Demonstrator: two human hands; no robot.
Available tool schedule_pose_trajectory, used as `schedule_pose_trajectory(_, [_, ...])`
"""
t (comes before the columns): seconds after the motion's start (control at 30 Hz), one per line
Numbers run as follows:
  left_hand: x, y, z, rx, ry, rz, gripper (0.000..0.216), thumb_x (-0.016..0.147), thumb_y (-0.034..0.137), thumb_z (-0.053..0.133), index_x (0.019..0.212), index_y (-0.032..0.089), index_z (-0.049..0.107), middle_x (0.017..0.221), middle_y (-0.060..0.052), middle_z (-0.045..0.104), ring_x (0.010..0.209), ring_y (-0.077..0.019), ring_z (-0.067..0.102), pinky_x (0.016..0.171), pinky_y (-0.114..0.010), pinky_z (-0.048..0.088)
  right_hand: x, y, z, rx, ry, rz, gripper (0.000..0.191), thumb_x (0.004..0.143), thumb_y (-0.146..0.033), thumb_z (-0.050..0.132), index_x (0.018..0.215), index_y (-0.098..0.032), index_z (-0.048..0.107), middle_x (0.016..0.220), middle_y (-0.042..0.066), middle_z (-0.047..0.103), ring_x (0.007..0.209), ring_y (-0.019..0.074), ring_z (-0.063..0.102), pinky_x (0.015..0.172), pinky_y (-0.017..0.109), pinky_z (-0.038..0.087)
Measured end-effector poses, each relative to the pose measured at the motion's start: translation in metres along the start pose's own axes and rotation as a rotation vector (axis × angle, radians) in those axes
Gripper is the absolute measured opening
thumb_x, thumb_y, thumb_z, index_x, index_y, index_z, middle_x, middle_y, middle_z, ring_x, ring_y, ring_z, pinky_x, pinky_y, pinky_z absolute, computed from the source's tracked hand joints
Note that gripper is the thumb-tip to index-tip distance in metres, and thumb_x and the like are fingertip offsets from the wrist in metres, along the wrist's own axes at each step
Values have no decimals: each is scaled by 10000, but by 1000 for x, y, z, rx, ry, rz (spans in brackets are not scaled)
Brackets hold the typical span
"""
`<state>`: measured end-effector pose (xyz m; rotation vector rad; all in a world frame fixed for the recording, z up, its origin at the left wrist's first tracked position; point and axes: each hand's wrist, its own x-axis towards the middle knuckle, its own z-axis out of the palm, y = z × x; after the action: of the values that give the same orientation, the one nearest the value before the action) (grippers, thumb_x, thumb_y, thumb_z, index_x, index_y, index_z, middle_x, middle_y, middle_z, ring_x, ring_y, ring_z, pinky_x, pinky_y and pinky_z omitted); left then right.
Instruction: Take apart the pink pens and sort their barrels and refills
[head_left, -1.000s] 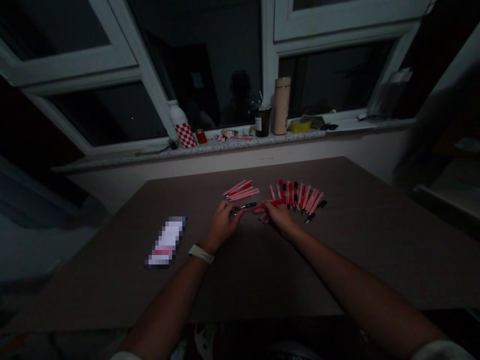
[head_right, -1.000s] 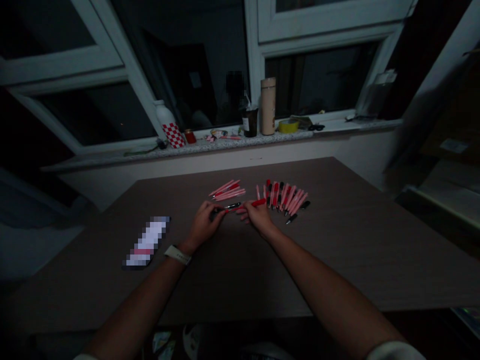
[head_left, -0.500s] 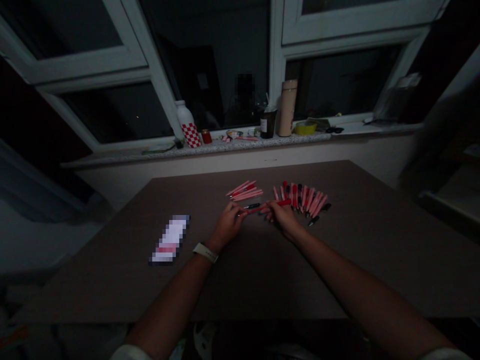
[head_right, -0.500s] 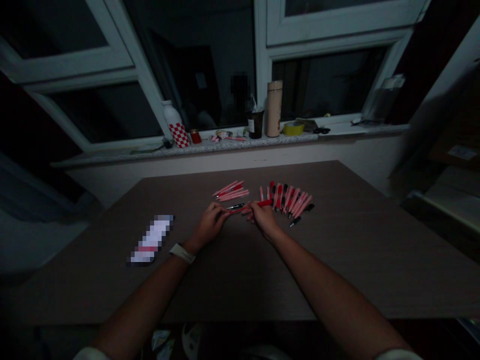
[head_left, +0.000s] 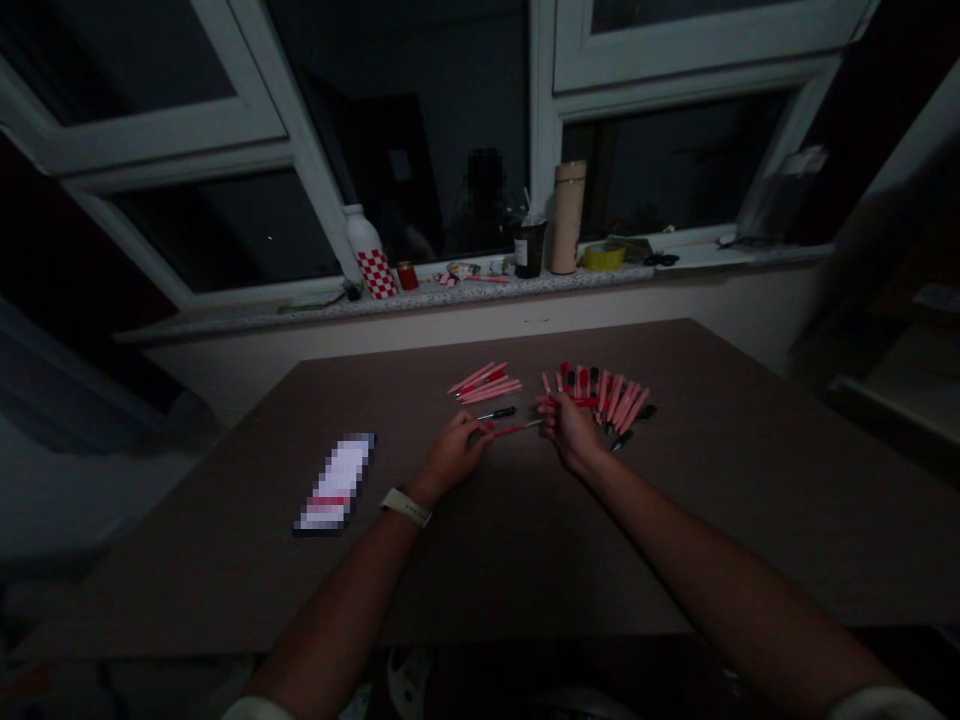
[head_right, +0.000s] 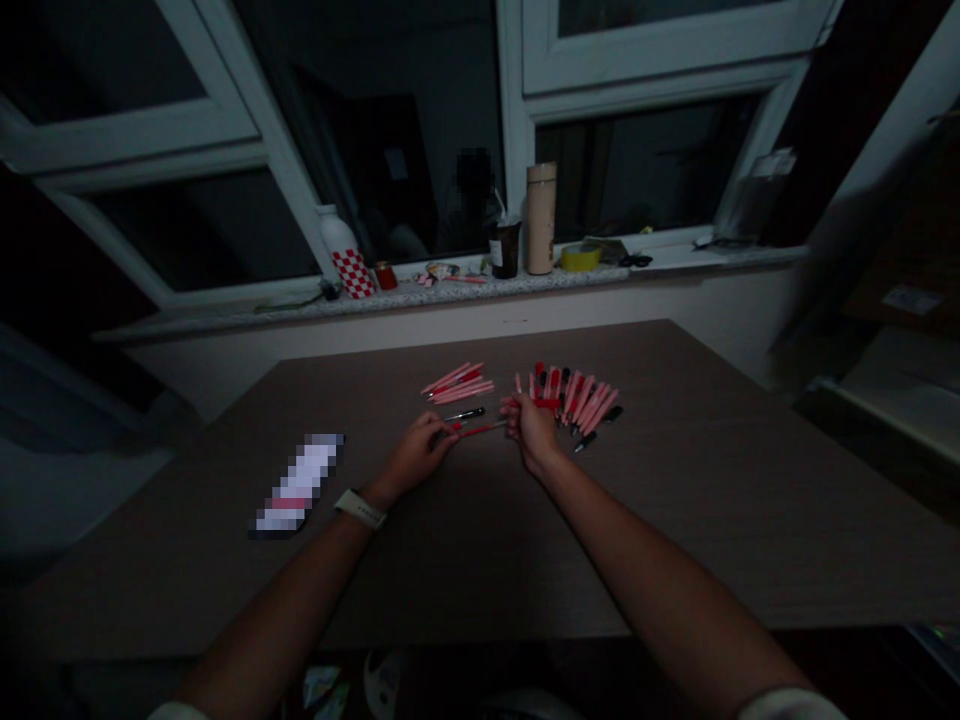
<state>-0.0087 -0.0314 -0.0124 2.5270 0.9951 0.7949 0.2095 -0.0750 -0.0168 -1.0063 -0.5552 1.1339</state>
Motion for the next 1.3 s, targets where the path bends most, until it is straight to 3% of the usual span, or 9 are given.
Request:
schedule_pose_trajectory(0.17, [0,-1,0,0,-20,11,98,896,255,605,914,184,670,1000,-61,596,932,-206,585,834,-330,473,-1,2,2,80,24,47,190,797,-328,605,740,-153,653,577,10,630,400,70,402,371,185,283])
schedule_pose_trajectory(0.47, [0,2,-1,49,-23,-44,88,873,252,630,900,178,669,986,-64,597,912,-210,586,822,-336,480,0,8,1,29,63,-36,227,740,-374,697,745,-180,580,662,30,707,385,60,401,358,185,284])
schedule_pose_trajectory(0.63, [-1,1,-1,37,-11,-31,103,872,248,625,948,187,659,1014,-63,603,934,-212,597,837,-340,491,-7,7,4,-109,-15,-96,384,740,-530,708,702,-172,574,650,70,718,371,63,410,369,201,285])
schedule_pose_trajectory(0.77, [-1,3,1,21,42,14,153,878,246,624,1020,196,649,1030,-62,614,954,-214,605,839,-343,500,-15,5,6,-279,-61,-122,457,748,-607,678,647,-168,605,476,22,606,361,78,393,380,213,265])
schedule_pose_trajectory(0.9, [-2,14,2,25,59,88,141,912,262,600,1033,197,631,999,-57,641,945,-205,609,843,-333,491,-21,6,8,-417,-65,-163,489,753,-628,665,588,-169,624,418,-3,523,382,94,402,398,220,254])
schedule_pose_trajectory(1.07, [-2,22,6,50,14,113,159,938,318,582,1035,201,626,1022,-51,676,972,-209,612,870,-334,472,-25,9,8,-529,-89,-200,484,744,-623,675,583,-167,646,442,5,543,403,102,423,418,233,260])
schedule_pose_trajectory(1.3, [-2,17,9,71,-39,100,147,943,311,571,1011,213,658,1009,-39,701,954,-221,608,849,-347,466,-24,16,6,-743,-268,-135,510,764,-645,646,633,-157,713,429,-7,524,389,100,395,414,238,232])
